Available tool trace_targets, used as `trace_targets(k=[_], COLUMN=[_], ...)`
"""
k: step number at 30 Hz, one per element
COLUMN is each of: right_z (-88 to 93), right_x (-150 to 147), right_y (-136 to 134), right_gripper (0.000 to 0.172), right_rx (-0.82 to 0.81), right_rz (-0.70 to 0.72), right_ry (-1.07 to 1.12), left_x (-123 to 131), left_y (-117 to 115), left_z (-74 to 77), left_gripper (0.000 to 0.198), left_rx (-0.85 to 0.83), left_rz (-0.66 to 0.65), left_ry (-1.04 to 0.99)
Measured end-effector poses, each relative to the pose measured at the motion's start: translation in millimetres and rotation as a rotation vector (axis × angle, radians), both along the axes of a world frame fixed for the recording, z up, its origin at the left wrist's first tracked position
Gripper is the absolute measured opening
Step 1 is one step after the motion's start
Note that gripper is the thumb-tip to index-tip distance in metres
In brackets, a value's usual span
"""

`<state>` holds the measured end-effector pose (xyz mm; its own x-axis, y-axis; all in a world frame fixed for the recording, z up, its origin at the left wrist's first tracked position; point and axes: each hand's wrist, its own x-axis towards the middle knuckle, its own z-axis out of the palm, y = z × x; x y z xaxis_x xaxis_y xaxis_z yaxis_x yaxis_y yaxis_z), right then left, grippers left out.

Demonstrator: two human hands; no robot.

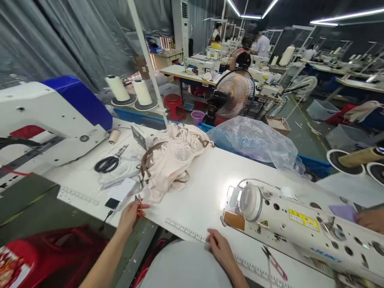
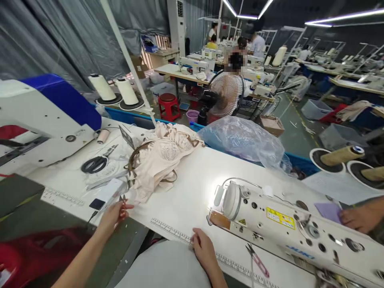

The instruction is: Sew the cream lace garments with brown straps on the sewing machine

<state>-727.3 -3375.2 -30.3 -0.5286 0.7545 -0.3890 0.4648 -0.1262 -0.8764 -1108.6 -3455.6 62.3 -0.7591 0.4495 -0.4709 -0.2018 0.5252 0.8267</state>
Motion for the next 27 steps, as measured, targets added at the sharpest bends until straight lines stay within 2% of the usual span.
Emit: trace_targets(k=[3, 6, 9, 11, 15, 18, 20, 22, 24, 26, 27], right_z=[-10.0, -10.0, -6.6, -4.8, -2.5, -1.6, -1.4, -1.7, -2.5, -3.9, -5.2], right_x=[12.2, 8.9, 2.5, 0.4, -0.9, -2.2, -3.3, -4.3, -5.8, -8.6, -10.6], right_y=[-6.7, -7.1, -5.0, -5.4, -10.0, -12.8, -13.3, -12.6, -10.9, -8.8, -7.8], right_gripper=[0.049, 0.05, 0.048, 0.046, 0.044, 0.043, 0.043, 0.043, 0.044, 0.046, 0.047], right_rx=[-0.035, -0.084, -0.137, -0.16, -0.166, -0.167, -0.168, -0.163, -0.156, -0.153, -0.154], right_rz=[-0.073, -0.155, -0.208, -0.233, -0.27, -0.286, -0.29, -0.292, -0.297, -0.311, -0.321], right_ry=[0.023, 0.025, 0.012, 0.011, 0.021, 0.019, 0.01, 0.003, 0.002, 0.016, 0.031], left_x=[-43.5, -66.3, -74.3, -77.3, -82.4, -79.0, -72.0, -63.8, -58.1, -57.7, -59.8], left_y=[4.7, 20.0, 31.8, 33.6, 25.0, 17.1, 18.5, 30.6, 55.5, 91.6, 112.2], left_z=[0.1, -6.5, -15.8, -21.2, -28.7, -28.8, -22.1, -7.7, 12.8, 35.0, 45.0], left_gripper=[0.035, 0.025, 0.019, 0.023, 0.037, 0.053, 0.063, 0.068, 0.07, 0.066, 0.063], left_rx=[-0.078, -0.181, -0.323, -0.412, -0.52, -0.572, -0.574, -0.497, -0.343, -0.178, -0.145], left_rz=[-0.032, -0.133, -0.266, -0.337, -0.428, -0.458, -0.467, -0.466, -0.453, -0.451, -0.452], left_ry=[0.104, 0.186, 0.261, 0.332, 0.512, 0.617, 0.701, 0.803, 0.873, 0.861, 0.872])
